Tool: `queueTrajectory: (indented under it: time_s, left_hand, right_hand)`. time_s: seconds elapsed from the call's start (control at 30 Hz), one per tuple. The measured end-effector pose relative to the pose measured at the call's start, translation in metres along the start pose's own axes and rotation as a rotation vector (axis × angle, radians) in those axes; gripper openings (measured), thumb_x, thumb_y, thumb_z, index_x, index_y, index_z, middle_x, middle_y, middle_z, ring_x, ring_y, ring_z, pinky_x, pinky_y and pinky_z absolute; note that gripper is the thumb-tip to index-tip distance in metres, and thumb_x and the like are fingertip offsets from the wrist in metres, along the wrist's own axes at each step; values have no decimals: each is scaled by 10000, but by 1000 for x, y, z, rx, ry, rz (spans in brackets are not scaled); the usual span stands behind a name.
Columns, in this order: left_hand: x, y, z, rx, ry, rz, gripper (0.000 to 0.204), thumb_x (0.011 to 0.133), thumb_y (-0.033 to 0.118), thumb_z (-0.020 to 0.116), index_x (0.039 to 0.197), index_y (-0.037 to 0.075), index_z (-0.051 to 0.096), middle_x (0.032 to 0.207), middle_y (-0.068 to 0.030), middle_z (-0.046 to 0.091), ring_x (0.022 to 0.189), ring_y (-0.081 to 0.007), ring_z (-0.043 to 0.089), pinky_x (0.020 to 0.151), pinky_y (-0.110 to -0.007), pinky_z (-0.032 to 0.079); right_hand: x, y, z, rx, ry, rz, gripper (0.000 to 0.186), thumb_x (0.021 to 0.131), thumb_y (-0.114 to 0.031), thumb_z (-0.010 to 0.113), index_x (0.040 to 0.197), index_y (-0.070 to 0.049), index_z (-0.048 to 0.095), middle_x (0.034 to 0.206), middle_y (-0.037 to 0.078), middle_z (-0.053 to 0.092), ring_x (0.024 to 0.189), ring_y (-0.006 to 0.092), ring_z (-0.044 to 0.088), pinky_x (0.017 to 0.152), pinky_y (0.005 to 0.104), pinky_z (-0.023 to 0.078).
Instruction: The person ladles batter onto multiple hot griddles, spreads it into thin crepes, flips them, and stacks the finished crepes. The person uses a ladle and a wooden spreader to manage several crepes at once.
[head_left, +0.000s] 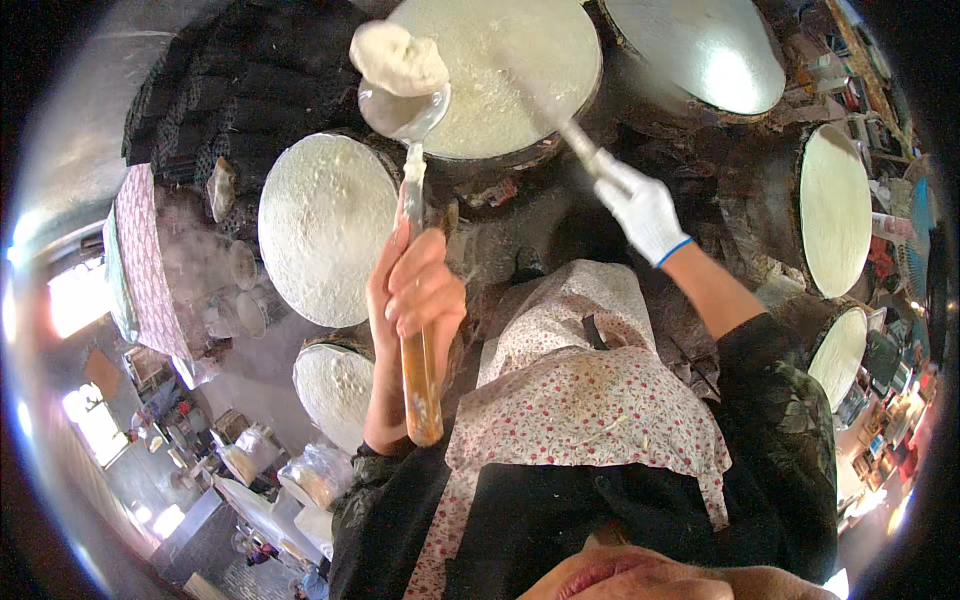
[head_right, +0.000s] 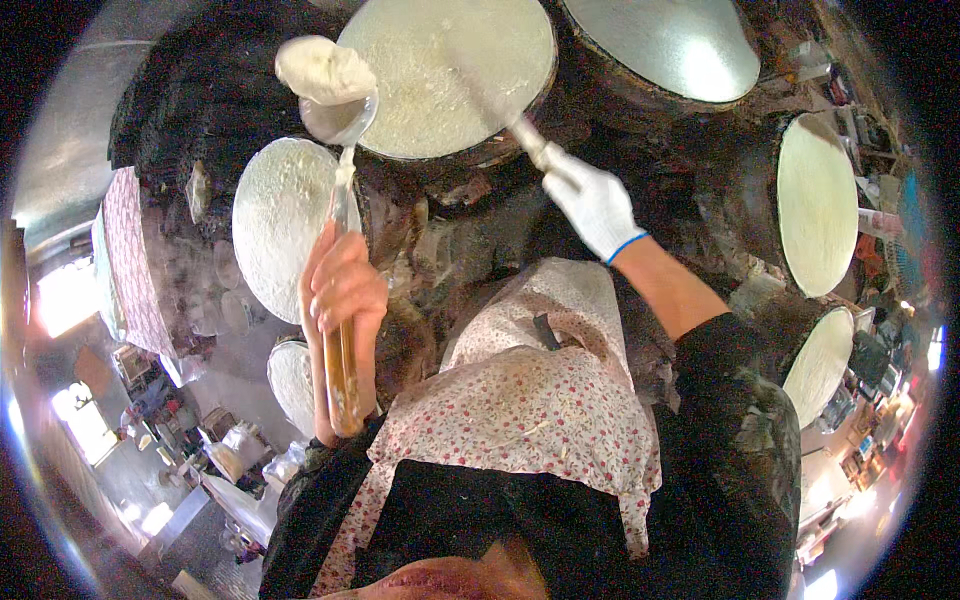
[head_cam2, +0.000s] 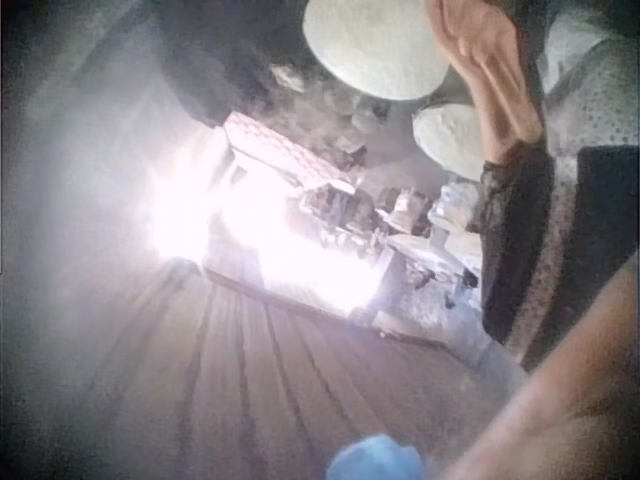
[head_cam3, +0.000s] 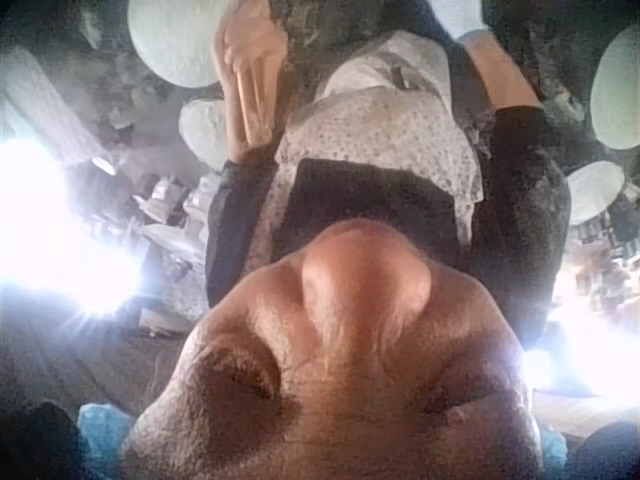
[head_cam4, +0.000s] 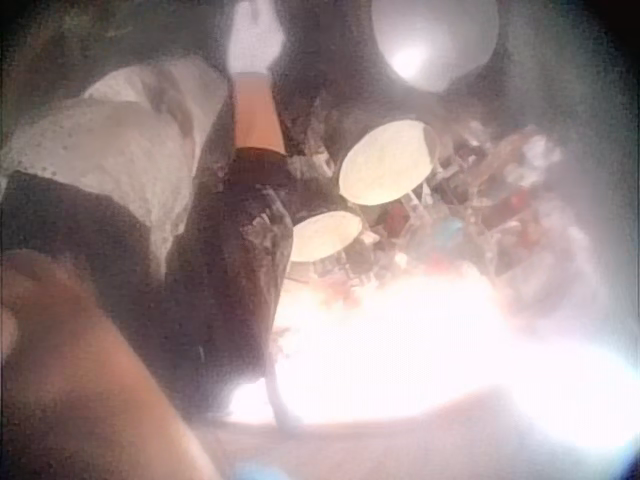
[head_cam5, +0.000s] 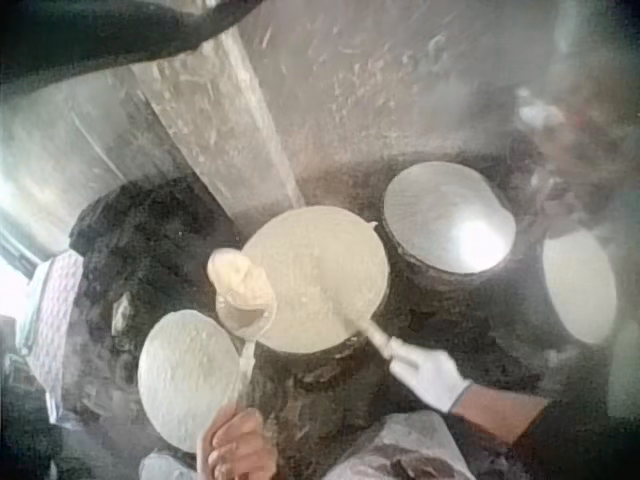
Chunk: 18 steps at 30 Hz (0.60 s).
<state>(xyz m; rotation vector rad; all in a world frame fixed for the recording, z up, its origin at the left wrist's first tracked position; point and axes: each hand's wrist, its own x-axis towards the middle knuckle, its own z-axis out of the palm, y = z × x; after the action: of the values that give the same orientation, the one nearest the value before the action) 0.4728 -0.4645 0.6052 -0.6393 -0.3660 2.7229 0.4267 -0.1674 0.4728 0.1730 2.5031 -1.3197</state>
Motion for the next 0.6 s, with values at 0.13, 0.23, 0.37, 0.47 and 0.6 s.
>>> queueTrajectory:
  time_s: [0.13, 0.23, 0.37, 0.47, 0.6]
  left_hand:
    - [-11, 9, 7, -97, -12, -25, 262, 1152, 176, 364, 1051, -22, 503, 704, -11, 435, 427, -71, 461, 350, -232, 465]
    - [-33, 15, 16, -62, 25, -13, 432, 1157, 223, 334, 764, 62, 412, 682, -35, 418, 445, -127, 487, 386, -282, 482]
    - [-49, 24, 27, -75, 142, 75, 392, 1143, 176, 356, 773, 65, 418, 726, -33, 418, 497, -121, 485, 433, -289, 491]
    - [-43, 27, 39, -102, 117, 44, 360, 1129, 144, 376, 783, 58, 423, 754, -45, 422, 520, -141, 488, 445, -306, 495]
    - [-12, 16, 65, -105, 80, -55, 339, 1121, 126, 388, 792, 54, 426, 757, -47, 422, 528, -156, 491, 449, -308, 493]
  right_hand:
    - [-15, 54, 53, 148, 44, -75, 442, 1000, -186, 720, 1417, -59, 649, 1439, 110, 670, 1319, 179, 631, 1135, 282, 448]
    - [-33, 62, 76, 106, 379, -148, 419, 990, -286, 708, 1401, -212, 674, 1352, 82, 706, 1119, 244, 741, 934, 326, 593]
    - [-46, 26, 87, -165, -23, -183, 439, 963, -343, 723, 1393, -270, 677, 1309, 67, 725, 978, 284, 766, 810, 386, 624]
    - [-13, 2, 79, -77, 253, -239, 422, 993, -374, 652, 1401, -266, 659, 1221, 122, 741, 983, 362, 745, 829, 433, 612]
    - [52, 3, 52, -341, 79, -102, 391, 1022, -425, 557, 1388, -308, 628, 1054, 181, 749, 927, 413, 730, 784, 494, 588]
